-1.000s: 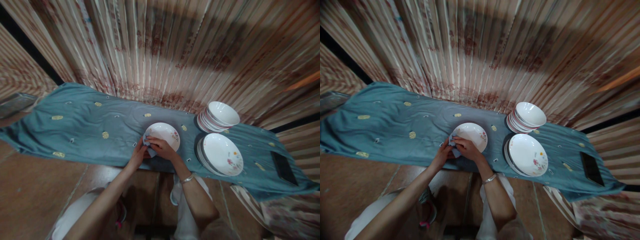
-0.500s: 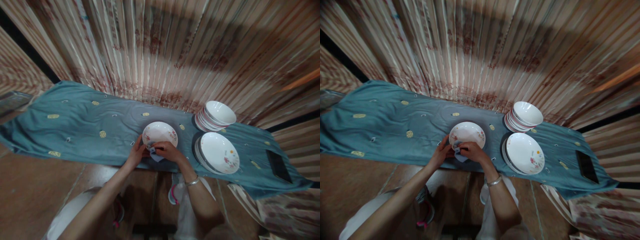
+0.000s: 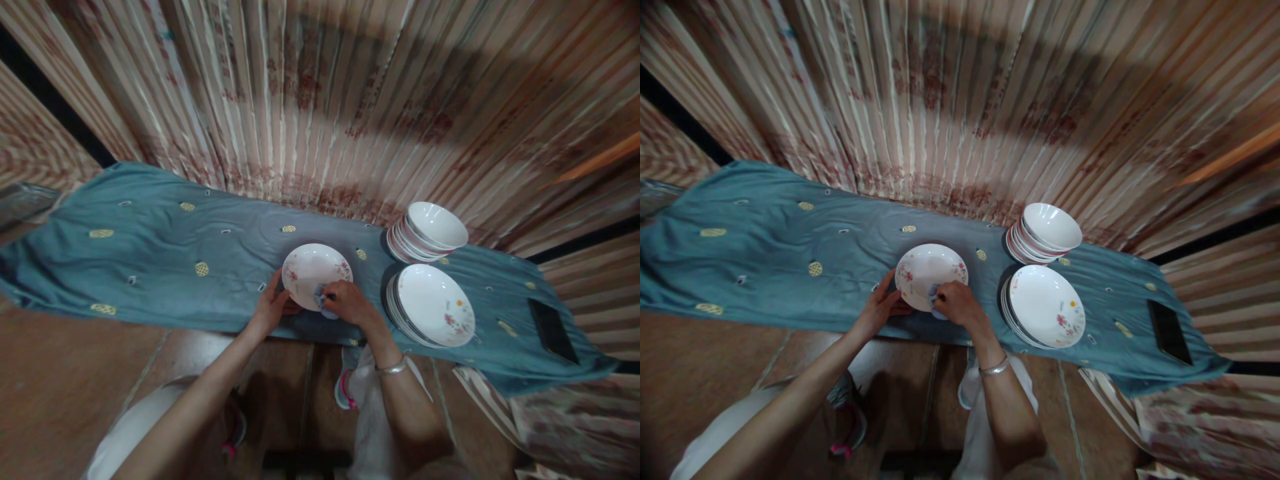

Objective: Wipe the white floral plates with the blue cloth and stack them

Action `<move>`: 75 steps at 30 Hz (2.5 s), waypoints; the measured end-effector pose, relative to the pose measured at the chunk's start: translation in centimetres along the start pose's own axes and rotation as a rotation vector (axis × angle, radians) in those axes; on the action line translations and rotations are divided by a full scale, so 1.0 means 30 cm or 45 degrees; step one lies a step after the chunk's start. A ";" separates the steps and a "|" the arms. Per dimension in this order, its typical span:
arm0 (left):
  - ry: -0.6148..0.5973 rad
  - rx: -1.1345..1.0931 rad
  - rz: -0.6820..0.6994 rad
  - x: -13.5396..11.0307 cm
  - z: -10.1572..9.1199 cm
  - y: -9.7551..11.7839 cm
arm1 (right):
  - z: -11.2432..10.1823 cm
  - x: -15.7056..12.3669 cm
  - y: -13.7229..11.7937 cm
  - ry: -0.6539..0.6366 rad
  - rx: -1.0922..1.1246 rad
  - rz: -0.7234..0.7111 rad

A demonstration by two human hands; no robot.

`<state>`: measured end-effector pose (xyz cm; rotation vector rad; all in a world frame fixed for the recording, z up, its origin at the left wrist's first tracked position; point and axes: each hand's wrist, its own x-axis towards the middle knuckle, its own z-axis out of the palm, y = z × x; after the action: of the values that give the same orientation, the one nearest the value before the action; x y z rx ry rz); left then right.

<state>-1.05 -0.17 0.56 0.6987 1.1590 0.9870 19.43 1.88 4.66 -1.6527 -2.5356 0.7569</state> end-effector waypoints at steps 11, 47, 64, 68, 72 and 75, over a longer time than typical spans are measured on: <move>-0.035 -0.033 0.016 0.003 -0.006 -0.006 | 0.042 0.024 0.024 0.348 -0.267 0.254; -0.011 -0.005 0.037 -0.003 0.000 -0.019 | 0.184 0.216 0.019 0.556 -0.041 -0.064; -0.002 0.006 0.026 -0.007 0.006 -0.007 | 0.169 0.195 -0.024 0.369 0.215 -0.386; 0.016 0.001 0.029 -0.002 0.005 -0.013 | 0.156 0.172 -0.020 0.312 0.232 -0.414; 0.022 -0.008 0.031 0.004 0.000 -0.021 | 0.140 0.154 -0.017 0.289 0.246 -0.422; 0.001 -0.027 0.025 0.008 -0.005 -0.025 | 0.127 0.144 -0.013 0.253 0.255 -0.435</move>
<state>-0.96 -0.29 -0.23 0.6938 1.1428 1.0151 16.15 4.04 0.42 -1.1333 -2.4171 0.7423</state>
